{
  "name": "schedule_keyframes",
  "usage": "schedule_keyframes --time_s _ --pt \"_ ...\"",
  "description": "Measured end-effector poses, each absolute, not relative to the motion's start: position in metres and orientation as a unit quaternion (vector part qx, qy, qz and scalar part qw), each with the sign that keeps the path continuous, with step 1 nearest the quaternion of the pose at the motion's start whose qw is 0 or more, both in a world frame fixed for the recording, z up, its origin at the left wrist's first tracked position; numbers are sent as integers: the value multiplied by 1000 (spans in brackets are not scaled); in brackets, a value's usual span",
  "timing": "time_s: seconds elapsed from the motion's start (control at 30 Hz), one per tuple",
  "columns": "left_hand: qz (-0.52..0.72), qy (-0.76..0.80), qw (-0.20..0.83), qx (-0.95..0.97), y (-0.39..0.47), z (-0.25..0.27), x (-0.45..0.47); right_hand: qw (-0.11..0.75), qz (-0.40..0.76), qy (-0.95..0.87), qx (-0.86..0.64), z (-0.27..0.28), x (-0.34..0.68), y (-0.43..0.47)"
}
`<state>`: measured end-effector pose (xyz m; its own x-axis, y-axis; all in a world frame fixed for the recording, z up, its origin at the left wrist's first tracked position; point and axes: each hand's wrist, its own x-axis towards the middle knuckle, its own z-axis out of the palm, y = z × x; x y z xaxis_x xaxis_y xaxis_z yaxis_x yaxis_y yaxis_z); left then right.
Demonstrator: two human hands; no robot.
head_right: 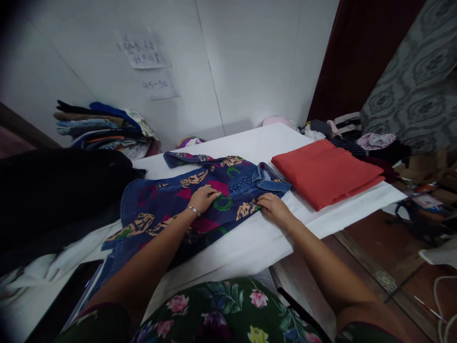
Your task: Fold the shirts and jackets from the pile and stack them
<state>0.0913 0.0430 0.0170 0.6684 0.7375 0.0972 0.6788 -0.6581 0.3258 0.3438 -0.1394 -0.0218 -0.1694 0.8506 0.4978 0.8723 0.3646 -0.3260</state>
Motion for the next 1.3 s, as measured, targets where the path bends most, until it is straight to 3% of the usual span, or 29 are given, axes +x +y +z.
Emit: schedule_keyframes --time_s 0.17,0.37,0.7,0.93,1.07,1.3 --pt "99 284 170 938 29 20 115 343 -30 -751 -563 -24 343 -133" --pt "72 347 197 914 36 19 130 359 -34 -751 -553 -21 343 -132" --pt "24 407 135 903 38 6 137 308 -44 -730 -608 -31 347 -141" --pt "161 286 89 940 15 23 118 280 -46 -725 -627 -30 356 -138" --pt "117 203 78 969 -15 23 106 254 -43 -741 -620 -24 360 -133" --pt "50 232 49 970 -23 8 94 226 -98 -763 -598 -19 376 -127"
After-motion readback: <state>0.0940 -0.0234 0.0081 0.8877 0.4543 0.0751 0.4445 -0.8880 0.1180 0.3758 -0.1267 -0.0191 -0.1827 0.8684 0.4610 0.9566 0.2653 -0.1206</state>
